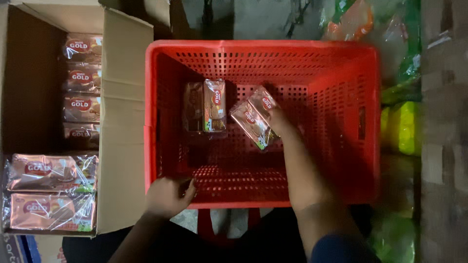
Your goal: The person transfers Tango chocolate bars from a cardboard box into a red plastic basket, then closes the box. Next, the person opens a second cardboard box and transfers Gold brand snack packs from the red basket into the box, arranging them in rows and closing the box at the end.
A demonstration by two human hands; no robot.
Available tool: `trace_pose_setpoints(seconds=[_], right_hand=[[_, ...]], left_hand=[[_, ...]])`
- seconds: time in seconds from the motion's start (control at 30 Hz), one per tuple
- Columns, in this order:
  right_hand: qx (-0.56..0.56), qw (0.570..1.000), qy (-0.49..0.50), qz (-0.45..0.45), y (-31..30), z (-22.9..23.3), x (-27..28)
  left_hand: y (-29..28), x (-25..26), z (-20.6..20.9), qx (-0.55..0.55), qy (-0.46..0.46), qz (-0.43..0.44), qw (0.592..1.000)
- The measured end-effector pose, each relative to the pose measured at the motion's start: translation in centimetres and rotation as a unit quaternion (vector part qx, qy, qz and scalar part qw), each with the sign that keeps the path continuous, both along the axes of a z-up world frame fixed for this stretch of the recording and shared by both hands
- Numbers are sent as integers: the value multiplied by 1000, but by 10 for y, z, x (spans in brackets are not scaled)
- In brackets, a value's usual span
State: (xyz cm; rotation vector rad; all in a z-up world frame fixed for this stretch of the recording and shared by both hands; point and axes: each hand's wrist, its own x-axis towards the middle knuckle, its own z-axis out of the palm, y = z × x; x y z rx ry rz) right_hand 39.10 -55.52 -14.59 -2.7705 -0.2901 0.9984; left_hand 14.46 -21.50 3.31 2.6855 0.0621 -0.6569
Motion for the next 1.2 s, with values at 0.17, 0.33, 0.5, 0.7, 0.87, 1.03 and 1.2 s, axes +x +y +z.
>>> trace_pose_setpoints(seconds=[0.17,0.33,0.5,0.7,0.87,1.03,1.2], right_hand=[[115,955,50,-267,6,2,-7],[-8,992,-4,-122,23,15,-37],[-61,984,-169,-15,22,4,-30],[59,975,-212,-37,16,14,-32],[267,888,-291,-235,3,31,-17],[7,942,-305,-137,-37,59,-17],[178,887,-411,-111,-47,155,-64]], left_hand=[[-4,7,19,-8,10,26,1000],[0,1,7,-17,-2,-2,1000],[-1,3,9,-20,4,16,1000],[-3,16,33,-59,20,11,998],[-5,17,38,-40,33,16,999],[-5,18,45,-79,38,39,995],[-2,16,49,-121,-10,15,992]])
